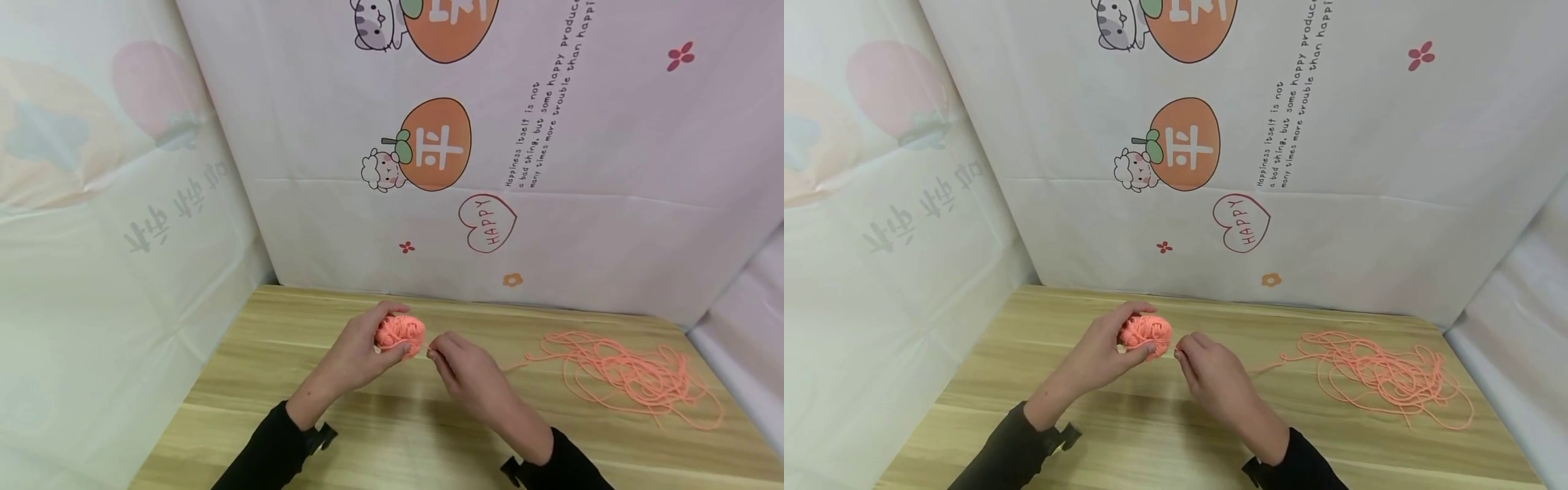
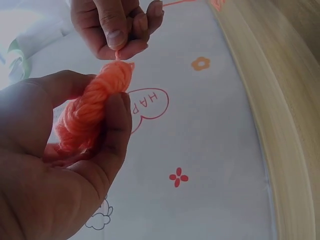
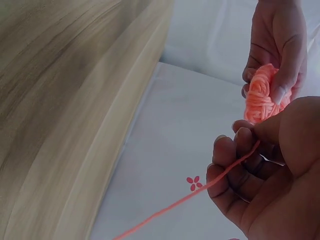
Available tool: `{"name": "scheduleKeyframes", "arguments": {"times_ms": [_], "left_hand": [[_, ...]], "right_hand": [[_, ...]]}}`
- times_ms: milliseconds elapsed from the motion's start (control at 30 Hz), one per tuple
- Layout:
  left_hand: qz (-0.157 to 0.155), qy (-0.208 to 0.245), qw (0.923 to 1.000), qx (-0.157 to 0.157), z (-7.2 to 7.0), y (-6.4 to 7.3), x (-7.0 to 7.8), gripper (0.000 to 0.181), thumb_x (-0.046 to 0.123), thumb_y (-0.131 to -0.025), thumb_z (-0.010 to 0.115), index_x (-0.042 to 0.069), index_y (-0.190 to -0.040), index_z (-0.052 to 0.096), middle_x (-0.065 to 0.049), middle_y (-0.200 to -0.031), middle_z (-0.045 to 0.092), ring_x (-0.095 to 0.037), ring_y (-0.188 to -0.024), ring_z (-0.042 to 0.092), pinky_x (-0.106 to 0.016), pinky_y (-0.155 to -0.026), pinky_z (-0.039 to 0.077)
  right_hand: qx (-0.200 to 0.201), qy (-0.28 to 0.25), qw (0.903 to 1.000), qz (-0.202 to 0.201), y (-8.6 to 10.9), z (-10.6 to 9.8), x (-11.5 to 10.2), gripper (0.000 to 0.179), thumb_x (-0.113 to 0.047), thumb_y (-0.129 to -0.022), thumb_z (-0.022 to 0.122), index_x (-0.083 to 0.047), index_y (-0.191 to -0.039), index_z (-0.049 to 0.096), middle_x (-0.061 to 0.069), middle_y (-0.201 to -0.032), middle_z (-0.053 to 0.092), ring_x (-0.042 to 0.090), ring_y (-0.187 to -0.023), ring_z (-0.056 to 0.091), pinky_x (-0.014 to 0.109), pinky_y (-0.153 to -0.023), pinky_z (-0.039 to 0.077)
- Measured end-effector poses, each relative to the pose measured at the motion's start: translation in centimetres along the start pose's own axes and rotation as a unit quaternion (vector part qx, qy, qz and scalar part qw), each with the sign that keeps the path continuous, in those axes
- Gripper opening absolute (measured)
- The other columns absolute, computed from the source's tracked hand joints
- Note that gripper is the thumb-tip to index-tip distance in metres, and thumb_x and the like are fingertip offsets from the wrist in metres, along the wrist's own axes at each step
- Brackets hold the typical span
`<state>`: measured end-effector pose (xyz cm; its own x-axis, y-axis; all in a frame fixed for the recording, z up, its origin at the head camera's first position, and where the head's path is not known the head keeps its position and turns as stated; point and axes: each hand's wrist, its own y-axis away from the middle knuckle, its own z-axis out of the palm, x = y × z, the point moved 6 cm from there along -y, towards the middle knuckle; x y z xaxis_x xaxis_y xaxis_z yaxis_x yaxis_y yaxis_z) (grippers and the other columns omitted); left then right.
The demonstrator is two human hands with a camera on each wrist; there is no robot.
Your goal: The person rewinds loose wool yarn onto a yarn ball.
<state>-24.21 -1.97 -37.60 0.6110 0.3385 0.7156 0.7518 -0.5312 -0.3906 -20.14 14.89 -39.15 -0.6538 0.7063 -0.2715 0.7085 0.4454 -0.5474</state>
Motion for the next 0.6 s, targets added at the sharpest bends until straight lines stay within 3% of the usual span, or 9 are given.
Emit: {"name": "scheduleKeyframes", "arguments": {"times_ms": [200,367,600], "left_hand": [[-0.047,0.000,0.9982,0.039,-0.2,0.0,-0.6,0.064,0.026,-0.085,0.075,0.018,-0.140,0.042,0.005,-0.095,0.059,-0.010,-0.067,0.055,-0.024,-0.053,0.049],[-0.072,-0.004,0.9955,0.061,-0.2,0.0,-0.9,0.065,0.029,-0.084,0.077,0.019,-0.137,0.042,0.006,-0.097,0.061,-0.011,-0.068,0.056,-0.024,-0.053,0.050],[-0.056,-0.025,0.9960,0.065,0.1,-0.3,-0.8,0.055,0.024,-0.082,0.078,0.013,-0.126,0.047,0.009,-0.091,0.062,-0.007,-0.076,0.058,-0.024,-0.060,0.050]], "right_hand": [[-0.016,0.024,0.9996,-0.003,0.1,0.1,-0.5,0.006,-0.009,-0.094,0.063,-0.015,-0.095,0.063,-0.012,-0.083,0.050,0.001,-0.064,0.043,0.017,-0.053,0.043],[-0.020,0.032,0.9992,-0.011,0.2,0.1,-0.8,0.005,-0.009,-0.093,0.063,-0.014,-0.095,0.064,-0.012,-0.081,0.051,0.001,-0.063,0.043,0.018,-0.053,0.044],[-0.020,0.045,0.9980,-0.040,0.1,-0.1,-1.9,0.005,-0.008,-0.090,0.064,-0.013,-0.092,0.063,-0.011,-0.079,0.051,0.003,-0.062,0.044,0.020,-0.053,0.044]]}}
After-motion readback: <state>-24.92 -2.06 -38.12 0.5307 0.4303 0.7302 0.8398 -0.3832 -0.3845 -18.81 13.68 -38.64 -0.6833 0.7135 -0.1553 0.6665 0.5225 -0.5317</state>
